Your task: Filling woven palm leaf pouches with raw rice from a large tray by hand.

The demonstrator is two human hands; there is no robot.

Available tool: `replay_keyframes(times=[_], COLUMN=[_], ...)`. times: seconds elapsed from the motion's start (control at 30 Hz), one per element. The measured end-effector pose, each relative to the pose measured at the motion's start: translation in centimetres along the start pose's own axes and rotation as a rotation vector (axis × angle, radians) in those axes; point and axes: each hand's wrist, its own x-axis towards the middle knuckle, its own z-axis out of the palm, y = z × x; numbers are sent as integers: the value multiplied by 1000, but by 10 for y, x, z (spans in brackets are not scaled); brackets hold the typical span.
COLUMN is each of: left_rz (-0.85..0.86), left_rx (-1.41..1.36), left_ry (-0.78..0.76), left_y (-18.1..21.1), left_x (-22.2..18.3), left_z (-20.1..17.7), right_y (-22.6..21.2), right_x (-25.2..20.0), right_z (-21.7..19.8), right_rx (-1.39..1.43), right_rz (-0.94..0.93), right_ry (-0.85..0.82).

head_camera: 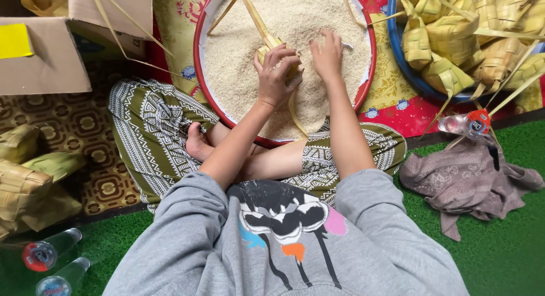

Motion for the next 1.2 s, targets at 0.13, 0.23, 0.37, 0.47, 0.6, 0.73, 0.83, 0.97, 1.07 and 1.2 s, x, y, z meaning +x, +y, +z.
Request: replay_keyframes(times=[0.13, 0.23, 0.37, 0.47, 0.6, 0.73, 0.83, 0.97, 1.07, 1.2], left_rz=[-15, -4, 1, -37, -38, -48, -40, -34, -46, -47], left_rx=[-4, 6, 8, 10, 23, 8, 41, 8, -3, -20], left_ry=[4, 1, -2, -3, 0, -8, -26, -1, -19, -10], left_y=[3, 1, 2, -2, 3, 3, 0, 2, 4, 2], left_x=[2, 1, 2, -1, 0, 3, 0, 1, 2, 1], left_z=[-3, -1, -1, 7, 3, 1, 3, 1, -1, 1], right_y=[25, 5, 7, -31, -57, -95, -90, -66, -31, -21], right_x=[1, -14, -1, -11, -22, -43, -37, -18, 0, -13], right_z=[27, 24, 22, -6, -18, -29, -12, -15, -12, -11], right_rx=[-271, 46, 320, 998, 1352, 1352, 1312, 1117, 335, -133], right_rz=[-9, 96, 273, 719, 294, 55, -67, -307, -383, -28], right_ry=[28, -51, -104, -209, -361, -318, -124, -18, 305, -113])
